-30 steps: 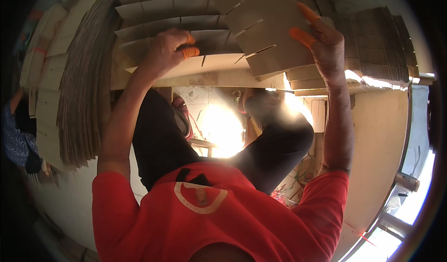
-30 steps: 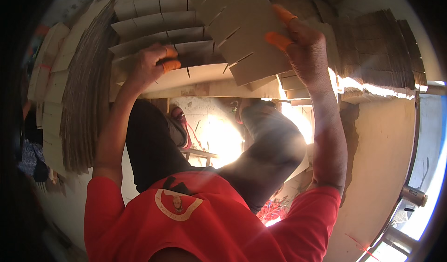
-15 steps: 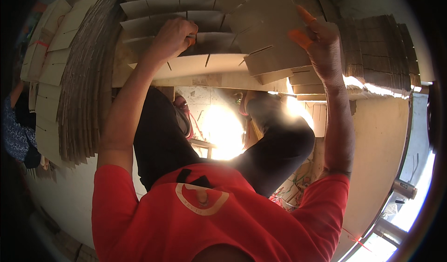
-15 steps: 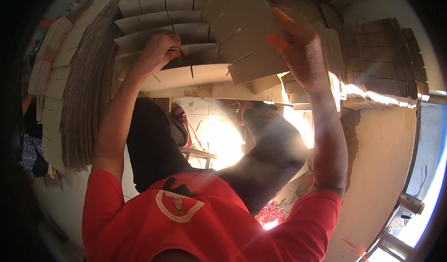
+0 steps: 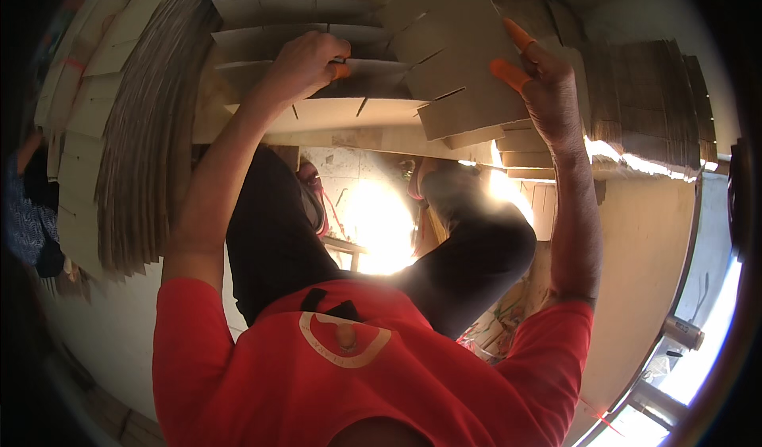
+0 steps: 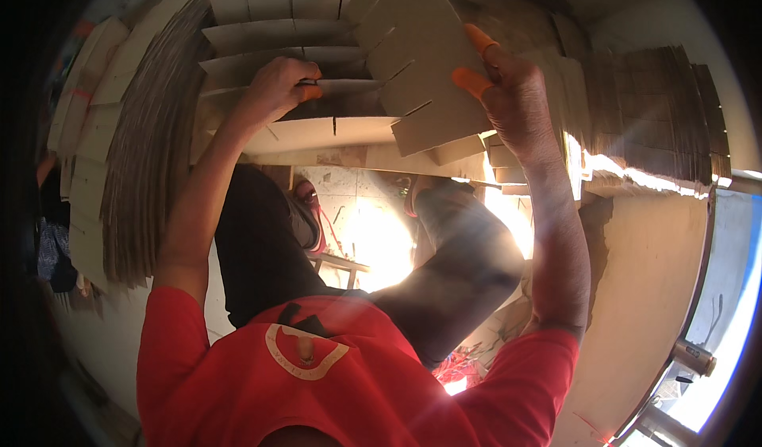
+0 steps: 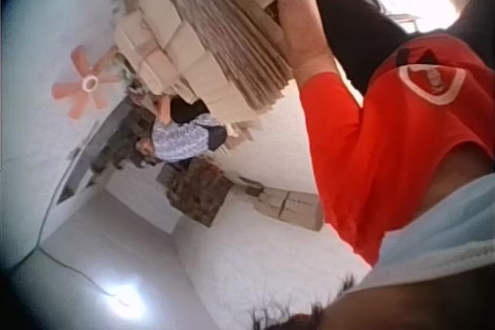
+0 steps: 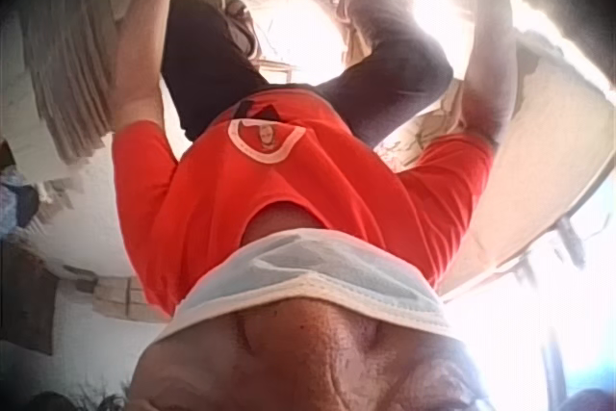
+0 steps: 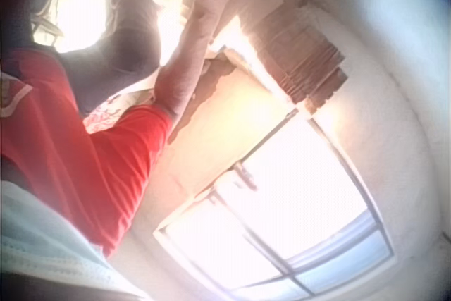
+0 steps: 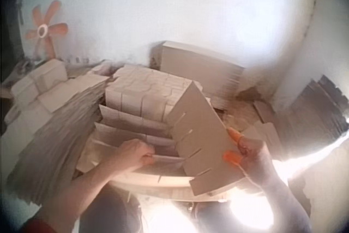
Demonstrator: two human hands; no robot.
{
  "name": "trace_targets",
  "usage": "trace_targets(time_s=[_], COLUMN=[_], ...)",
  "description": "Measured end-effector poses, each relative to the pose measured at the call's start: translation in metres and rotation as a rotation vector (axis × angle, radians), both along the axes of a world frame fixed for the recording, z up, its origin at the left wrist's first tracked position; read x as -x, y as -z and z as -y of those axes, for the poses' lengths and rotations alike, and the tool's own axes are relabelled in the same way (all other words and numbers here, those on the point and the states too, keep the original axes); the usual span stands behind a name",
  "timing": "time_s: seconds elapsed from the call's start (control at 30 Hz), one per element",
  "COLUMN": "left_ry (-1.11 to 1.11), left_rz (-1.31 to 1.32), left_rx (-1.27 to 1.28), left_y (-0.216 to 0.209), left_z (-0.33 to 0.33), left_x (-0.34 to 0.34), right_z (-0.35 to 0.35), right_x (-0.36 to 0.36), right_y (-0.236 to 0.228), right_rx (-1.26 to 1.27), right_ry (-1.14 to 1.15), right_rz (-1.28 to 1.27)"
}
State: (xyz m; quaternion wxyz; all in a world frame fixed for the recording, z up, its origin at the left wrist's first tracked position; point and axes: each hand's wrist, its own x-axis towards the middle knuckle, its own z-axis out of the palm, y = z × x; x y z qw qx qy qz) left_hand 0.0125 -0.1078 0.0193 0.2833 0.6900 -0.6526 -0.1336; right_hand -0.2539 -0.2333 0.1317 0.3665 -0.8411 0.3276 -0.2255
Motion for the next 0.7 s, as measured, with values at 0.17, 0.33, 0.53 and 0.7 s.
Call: trace_targets(time_s=[0.17, 0.33, 0.53, 0.7], left_ry=[0.018, 0.034, 0.040, 0.036], left_rz=[0.035, 0.035, 0.040, 0.036], left_rx=[-0.013, 0.031, 0.091, 0.110], left_y=[0.003, 0.007, 0.010, 0.014], left_z=[0.003, 0.005, 0.008, 0.010], left_x=[-0.002, -0.004, -0.003, -0.002], right_z=[0.006, -0.009, -0.004, -0.012], right_x=[-0.014, -0.032, -0.034, -0.045], right_y=[0.016, 0.011, 0.017, 0.036], right_rx=[-0.034, -0.237, -0.061, -0.160], right_ry=[-0.082, -0.120, -0.242, -0.268], right_rz=[-0.096, -0.360, -0.396, -0.547])
